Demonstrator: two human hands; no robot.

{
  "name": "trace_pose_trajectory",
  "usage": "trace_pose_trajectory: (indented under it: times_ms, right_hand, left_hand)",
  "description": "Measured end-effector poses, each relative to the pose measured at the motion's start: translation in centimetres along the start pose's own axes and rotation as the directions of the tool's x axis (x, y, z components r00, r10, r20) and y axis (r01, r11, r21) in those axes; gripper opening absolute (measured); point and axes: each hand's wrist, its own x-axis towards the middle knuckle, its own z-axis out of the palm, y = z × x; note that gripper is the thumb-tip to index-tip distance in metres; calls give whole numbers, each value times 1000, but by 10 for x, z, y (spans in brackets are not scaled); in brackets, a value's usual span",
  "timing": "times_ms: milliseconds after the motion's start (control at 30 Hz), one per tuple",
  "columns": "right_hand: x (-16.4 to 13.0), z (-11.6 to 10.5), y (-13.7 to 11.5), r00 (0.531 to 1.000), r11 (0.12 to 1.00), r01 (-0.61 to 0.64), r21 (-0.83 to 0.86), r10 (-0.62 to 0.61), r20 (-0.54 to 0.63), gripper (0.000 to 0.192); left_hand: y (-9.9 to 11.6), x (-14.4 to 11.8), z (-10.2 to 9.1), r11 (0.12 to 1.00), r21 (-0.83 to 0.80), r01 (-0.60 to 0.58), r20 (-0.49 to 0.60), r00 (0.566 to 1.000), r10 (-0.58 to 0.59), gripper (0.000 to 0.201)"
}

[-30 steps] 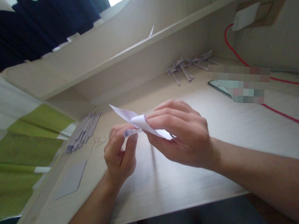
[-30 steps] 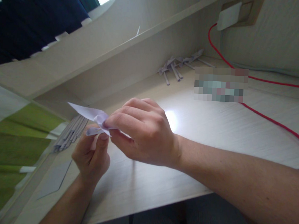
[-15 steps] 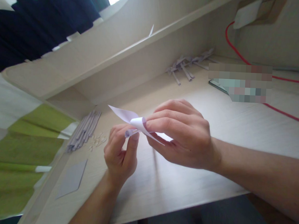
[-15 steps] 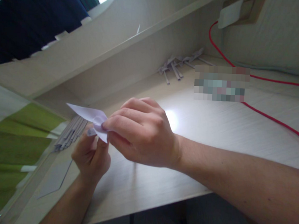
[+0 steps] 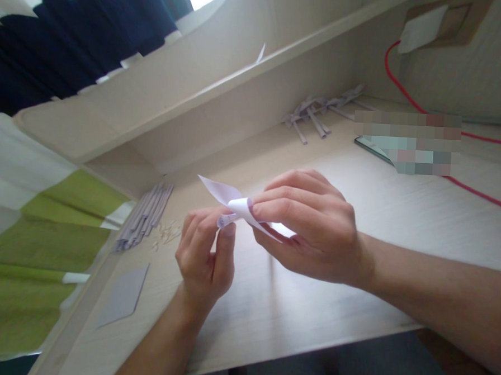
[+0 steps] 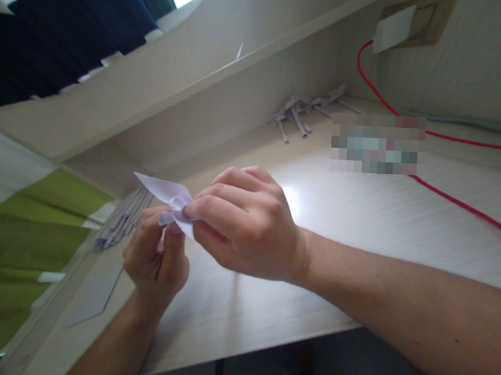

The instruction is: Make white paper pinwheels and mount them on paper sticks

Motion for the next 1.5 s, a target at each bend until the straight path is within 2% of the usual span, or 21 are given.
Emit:
trace_pose_trajectory:
  times_ms: [300,700,967,1067,1133,1233,1300,1400,1467,1500]
  right_hand:
    - [-1,0,0,1000,1000,6,-2,-6,8,15]
    - [-2,2,-4,999,999,-23,22,22,36,14]
    - [0,4,-4,997,997,-56,54,53,49,12]
    - [2,3,-6,997,994,-57,96,52,50,14]
    - [3,2,-7,997,985,-70,156,63,46,26]
    - [3,-1,-7,992,959,-124,254,118,39,40]
    - [2,-1,-3,974,937,-224,269,219,50,33]
    - [-3,3,6,893,888,-441,129,421,158,17]
    - [-6,8,12,827,874,-484,37,443,346,14]
    - [-8,10,15,763,852,-522,29,452,462,13]
  left_hand:
    - [3,-1,4,995,-84,51,-131,989,-61,18]
    - [1,1,1,999,-47,3,-119,993,-9,15]
    - [0,2,4,996,-86,-38,-143,989,26,32]
    - [2,2,3,992,-119,31,-142,989,-47,31]
    - [4,2,2,983,-158,93,-163,980,-119,27]
    - [4,3,0,953,-238,185,-216,947,-238,20]
    - [1,5,-2,895,-348,279,-246,894,-374,17]
    - [-5,11,-6,686,-616,388,-212,757,-618,15]
    - [-11,15,-11,506,-764,400,-111,691,-714,17]
    - [-14,17,-13,425,-813,399,-55,674,-737,18]
